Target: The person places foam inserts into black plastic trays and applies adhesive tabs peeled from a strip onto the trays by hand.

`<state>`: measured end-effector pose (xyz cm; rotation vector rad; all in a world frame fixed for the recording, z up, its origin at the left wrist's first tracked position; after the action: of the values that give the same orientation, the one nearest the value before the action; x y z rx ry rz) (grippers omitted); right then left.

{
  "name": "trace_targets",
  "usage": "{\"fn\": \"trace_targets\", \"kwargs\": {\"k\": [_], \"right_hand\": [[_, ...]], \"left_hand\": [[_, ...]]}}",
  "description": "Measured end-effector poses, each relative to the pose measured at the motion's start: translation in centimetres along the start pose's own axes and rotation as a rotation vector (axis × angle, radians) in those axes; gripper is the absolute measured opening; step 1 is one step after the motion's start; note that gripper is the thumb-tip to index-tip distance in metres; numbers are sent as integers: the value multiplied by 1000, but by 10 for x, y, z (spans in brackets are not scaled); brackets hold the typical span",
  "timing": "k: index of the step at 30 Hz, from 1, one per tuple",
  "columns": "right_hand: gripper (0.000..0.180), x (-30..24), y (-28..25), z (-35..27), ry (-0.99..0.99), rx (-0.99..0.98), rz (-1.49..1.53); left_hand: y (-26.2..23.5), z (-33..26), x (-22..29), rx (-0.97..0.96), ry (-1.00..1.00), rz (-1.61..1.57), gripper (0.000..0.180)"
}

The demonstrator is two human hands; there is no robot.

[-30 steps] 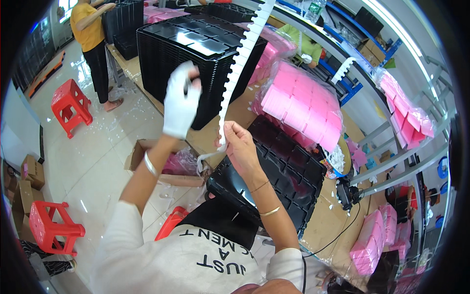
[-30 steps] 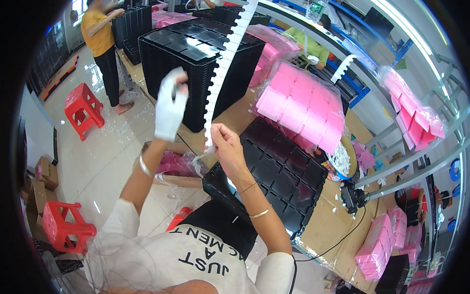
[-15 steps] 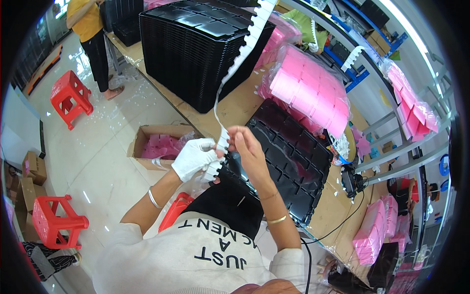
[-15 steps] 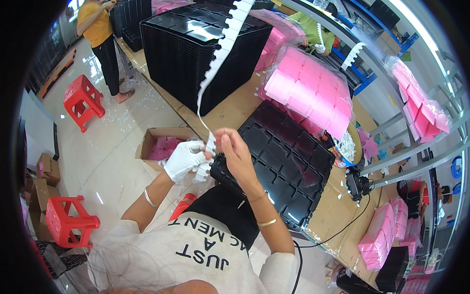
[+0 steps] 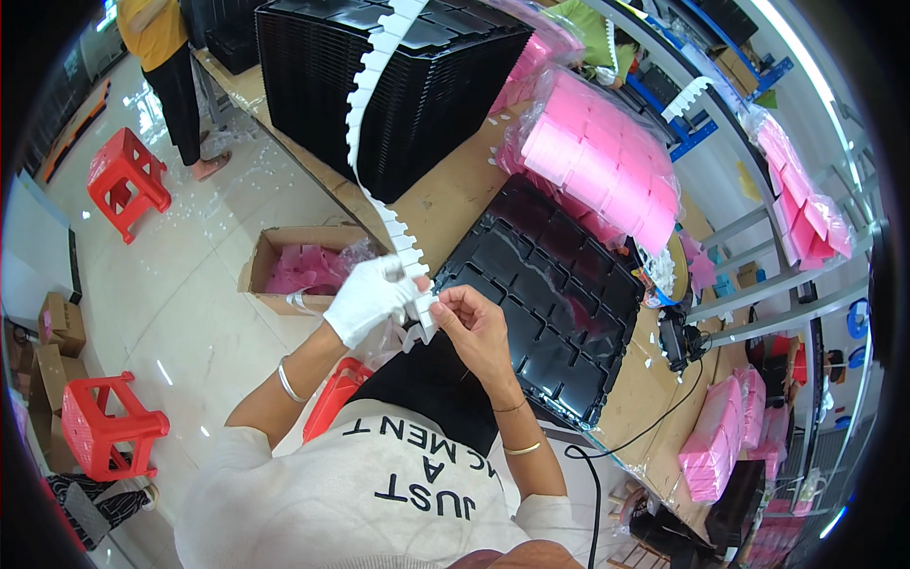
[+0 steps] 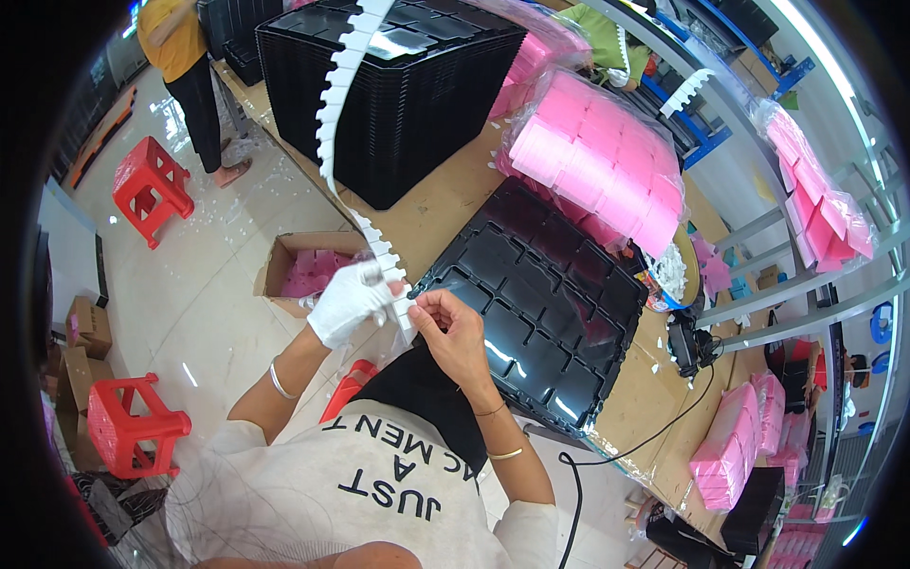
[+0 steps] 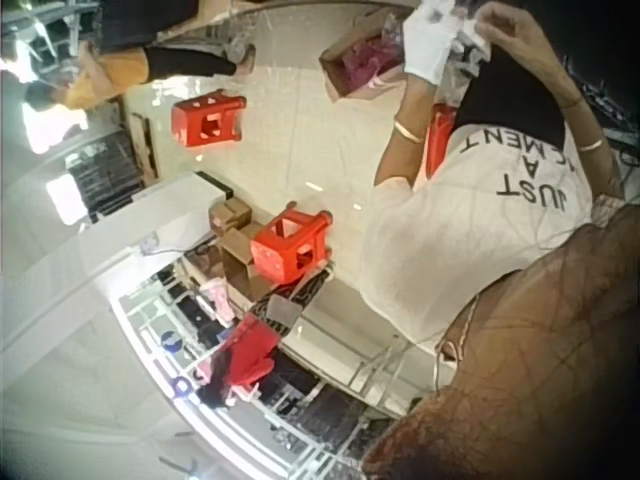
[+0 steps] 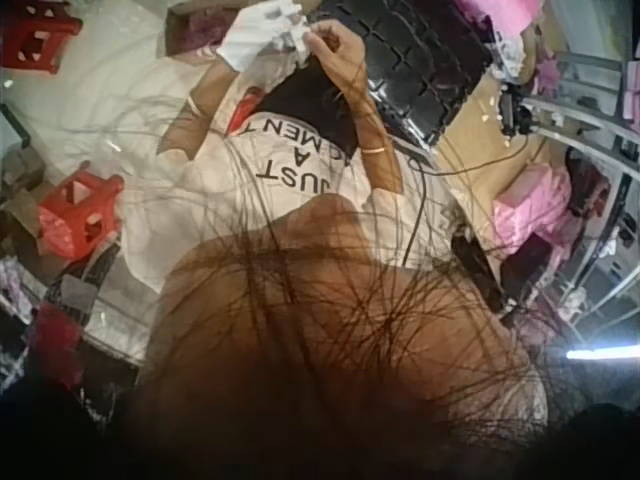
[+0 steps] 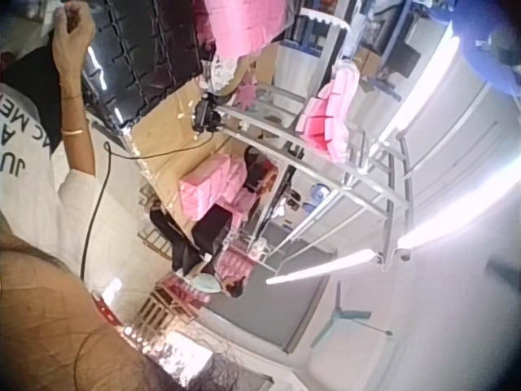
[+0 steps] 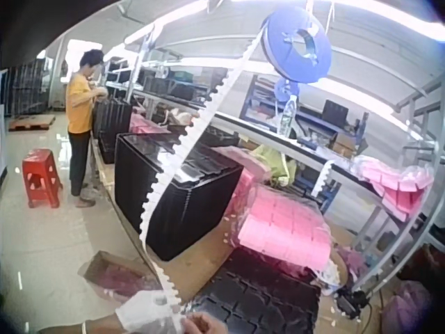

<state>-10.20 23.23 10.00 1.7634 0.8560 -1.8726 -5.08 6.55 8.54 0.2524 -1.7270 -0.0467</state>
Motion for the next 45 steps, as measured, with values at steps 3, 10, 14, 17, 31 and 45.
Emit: {"fn": "trace_targets", "kwargs": {"k": [3,10,14,17,31,45], "right_hand": [[16,-4,-2,7,11,45,28],[11,-11,-9,9,-4,68,-166],[7,-55,-23,17,-224,160,-439],[3,-66,-79,50,-312,253,-627],[5,-10,-187,172,-75,222,-1250],[7,-8,-187,178,-123,123,-1170]], "left_hand": [[3,-3,-11,-32,-57,-74,28],[8,6,-10,49,-8,-180,31],[-2,12,-22,198,65,-266,29],[-16,15,-34,167,-44,-162,22],[-57,11,-90,287,-60,-5,17],[-20,15,-62,154,-242,-193,42]]}}
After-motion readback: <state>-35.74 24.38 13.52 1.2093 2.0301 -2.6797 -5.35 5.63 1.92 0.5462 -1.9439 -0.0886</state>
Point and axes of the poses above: each hand's wrist, its own z-axis towards the middle knuckle, its own y-axis out of the palm, x = y × z, the point moved 7 cm from there along z, towards the middle knuckle, and after that the axes turned 6 degrees about -x, right-handed, at the moved point
